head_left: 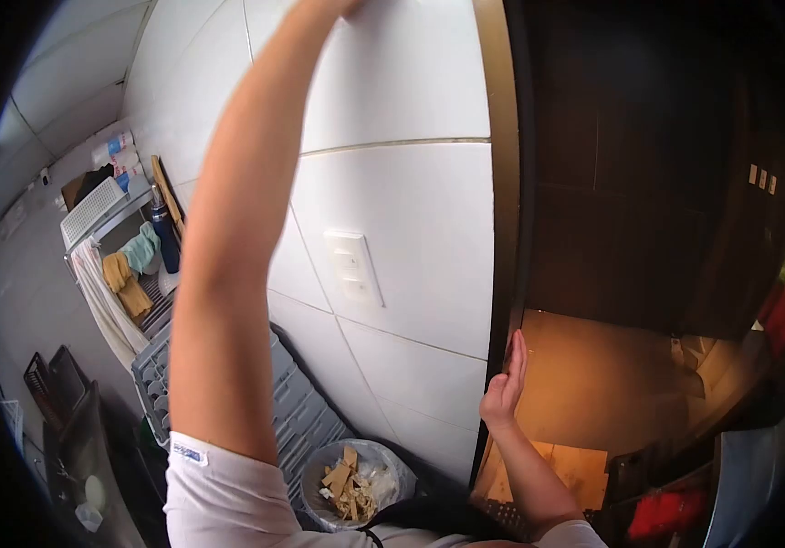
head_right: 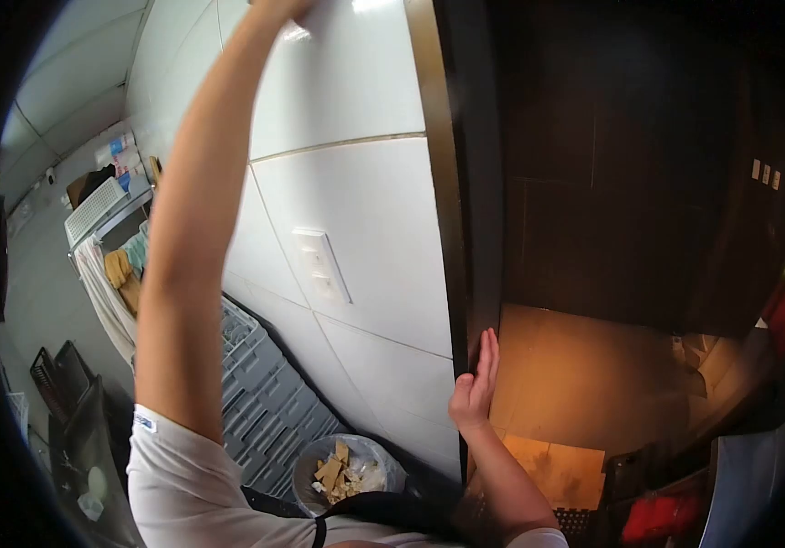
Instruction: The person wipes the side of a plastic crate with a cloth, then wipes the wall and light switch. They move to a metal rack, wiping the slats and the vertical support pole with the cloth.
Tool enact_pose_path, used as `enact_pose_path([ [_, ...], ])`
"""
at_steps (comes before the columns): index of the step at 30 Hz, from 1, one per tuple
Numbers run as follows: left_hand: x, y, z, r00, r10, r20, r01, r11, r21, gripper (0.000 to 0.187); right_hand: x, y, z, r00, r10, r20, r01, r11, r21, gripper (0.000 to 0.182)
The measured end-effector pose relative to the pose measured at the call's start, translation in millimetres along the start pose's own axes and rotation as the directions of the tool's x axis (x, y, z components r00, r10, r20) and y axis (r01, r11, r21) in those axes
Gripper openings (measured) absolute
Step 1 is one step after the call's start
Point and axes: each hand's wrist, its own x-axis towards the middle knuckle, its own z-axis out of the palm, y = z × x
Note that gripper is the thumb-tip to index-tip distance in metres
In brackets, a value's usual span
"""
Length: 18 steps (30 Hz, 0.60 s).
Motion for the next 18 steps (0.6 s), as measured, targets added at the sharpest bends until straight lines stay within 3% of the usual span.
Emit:
enact_pose_path([
  [2, -68.7, 3.8, 13.8, 0.975, 0.217, -0.054, -0.221, 0.970, -0.096, 0.063, -0.7, 2.6, 3.6, 1.000, -0.017, -0.024, 0.017, 1.000, 0.015, 0.079],
  [3, -118.3, 16.4, 6.7, 0.966, 0.249, -0.074, -0.256, 0.962, -0.098, 0.065, 0.6, 0.5, 4.5, 0.999, -0.018, -0.032, 0.018, 1.000, 0.005, 0.077],
  [4, -177.9, 18.0, 6.8, 0.948, 0.305, -0.087, -0.317, 0.924, -0.214, 0.078, 1.2, -2.3, 4.7, 0.999, -0.015, -0.040, 0.015, 1.000, -0.006, 0.076],
  [7, -367.4, 28.9, 7.8, 0.933, 0.338, 0.121, -0.242, 0.841, -0.483, 0.090, -1.2, 4.6, 6.0, 0.998, -0.019, -0.052, 0.020, 0.999, 0.026, 0.076],
  [9, -512.5, 28.4, 7.5, 0.919, 0.283, 0.273, -0.087, 0.823, -0.562, 0.090, -3.4, 4.9, -0.2, 1.000, -0.001, -0.024, 0.003, 0.998, 0.056, 0.078],
  [10, -579.5, 30.4, 8.2, 0.901, 0.261, 0.347, -0.031, 0.836, -0.548, 0.085, 1.1, -9.6, -6.9, 1.000, 0.023, 0.000, -0.023, 0.998, 0.054, 0.081],
  [12, -679.6, 29.2, 13.7, 0.883, 0.320, 0.343, -0.106, 0.849, -0.518, 0.081, -14.1, -15.9, -15.3, 0.996, 0.092, 0.009, -0.092, 0.996, -0.004, 0.076],
  [16, -640.6, 43.6, 13.6, 0.900, 0.219, 0.376, -0.032, 0.894, -0.446, 0.080, -52.1, -7.4, -34.9, 0.980, 0.197, 0.034, -0.192, 0.975, -0.112, 0.068],
  [18, -566.1, 49.1, 16.4, 0.957, 0.177, 0.229, -0.054, 0.886, -0.461, 0.079, -99.1, 18.6, -35.3, 0.899, 0.399, -0.178, -0.416, 0.907, -0.067, 0.063],
])
